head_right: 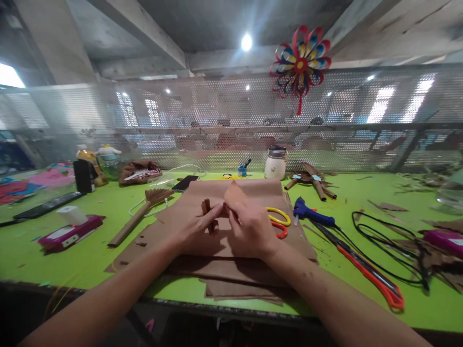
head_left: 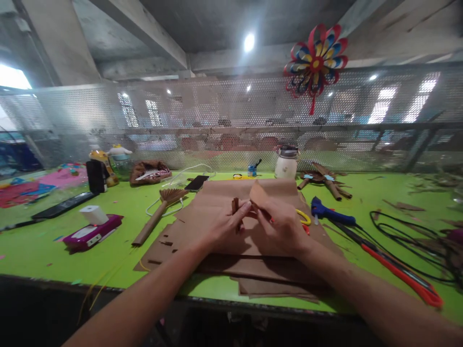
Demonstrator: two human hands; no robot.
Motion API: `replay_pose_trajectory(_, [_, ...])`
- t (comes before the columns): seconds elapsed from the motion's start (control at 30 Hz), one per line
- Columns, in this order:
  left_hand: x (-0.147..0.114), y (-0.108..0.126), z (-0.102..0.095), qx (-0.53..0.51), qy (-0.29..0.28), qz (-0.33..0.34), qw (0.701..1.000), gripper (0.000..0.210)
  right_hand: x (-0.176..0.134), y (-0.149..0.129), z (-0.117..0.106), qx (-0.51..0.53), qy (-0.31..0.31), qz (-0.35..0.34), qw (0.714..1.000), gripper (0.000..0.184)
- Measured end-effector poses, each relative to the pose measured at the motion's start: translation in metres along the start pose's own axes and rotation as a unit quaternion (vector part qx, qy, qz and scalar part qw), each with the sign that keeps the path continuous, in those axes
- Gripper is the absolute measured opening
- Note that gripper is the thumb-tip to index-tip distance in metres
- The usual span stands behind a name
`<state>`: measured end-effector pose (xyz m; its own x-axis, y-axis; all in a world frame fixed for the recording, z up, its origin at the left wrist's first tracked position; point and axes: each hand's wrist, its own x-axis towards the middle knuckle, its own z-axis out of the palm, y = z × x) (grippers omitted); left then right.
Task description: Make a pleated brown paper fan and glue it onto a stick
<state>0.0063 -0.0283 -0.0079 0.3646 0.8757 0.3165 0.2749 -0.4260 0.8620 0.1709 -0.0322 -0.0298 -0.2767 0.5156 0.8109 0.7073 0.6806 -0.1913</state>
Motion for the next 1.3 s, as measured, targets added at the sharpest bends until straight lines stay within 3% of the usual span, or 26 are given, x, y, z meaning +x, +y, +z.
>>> replay_pose_trajectory(0.07, [-0.002,0.0,0.003,-0.017,-0.017,-0.021,0.999,0.043,-0.002,-0.003,0.003,-0.028,-0.019,-0.04,0.999,0.019])
replay_pose_trajectory(0.17, [-0.001,-0.006,0.004,-0.045,-0.025,-0.057,0.997,0.04,-0.004,-0.006,0.011,-0.033,-0.033,-0.047,0.998,0.02])
replay_pose_trajectory(0.37, [0.005,-0.019,-0.003,-0.156,0.011,-0.123,0.98,0.031,-0.002,-0.012,0.012,0.068,-0.058,-0.027,0.996,0.016])
replay_pose_trajectory(0.43, [0.006,-0.021,-0.006,-0.174,-0.004,-0.118,0.978,0.029,0.003,-0.009,0.003,0.089,-0.035,-0.012,0.995,0.015])
replay_pose_trajectory(0.57, [0.004,-0.02,-0.008,-0.178,-0.063,-0.128,0.974,0.027,0.017,0.014,-0.017,0.091,0.079,0.079,0.99,0.013])
replay_pose_trajectory(0.6, [0.004,-0.019,-0.007,-0.181,-0.076,-0.135,0.971,0.025,0.02,0.021,-0.02,0.102,0.071,0.114,0.986,0.019])
replay_pose_trajectory(0.67, [0.003,-0.017,-0.006,-0.19,-0.096,-0.144,0.966,0.024,0.023,0.032,-0.022,0.176,-0.019,0.188,0.966,0.031])
replay_pose_trajectory(0.77, [0.003,-0.016,-0.003,-0.192,-0.112,-0.154,0.963,0.026,0.021,0.037,-0.021,0.311,-0.159,0.264,0.899,0.036])
replay_pose_trajectory(0.9, [0.005,-0.018,-0.003,-0.172,-0.091,-0.115,0.974,0.027,0.014,0.033,-0.016,0.454,-0.201,0.314,0.809,0.027])
replay_pose_trajectory(1.07, [0.007,-0.02,-0.008,-0.141,-0.044,-0.053,0.988,0.025,0.009,0.032,-0.009,0.453,-0.167,0.339,0.808,0.024])
replay_pose_trajectory(1.2, [0.007,-0.016,-0.009,-0.144,-0.035,-0.038,0.988,0.022,0.008,0.029,-0.007,0.449,-0.207,0.347,0.797,0.024])
replay_pose_trajectory(1.3, [0.007,-0.015,-0.007,-0.144,-0.034,-0.045,0.988,0.022,0.008,0.026,-0.007,0.451,-0.201,0.345,0.798,0.022])
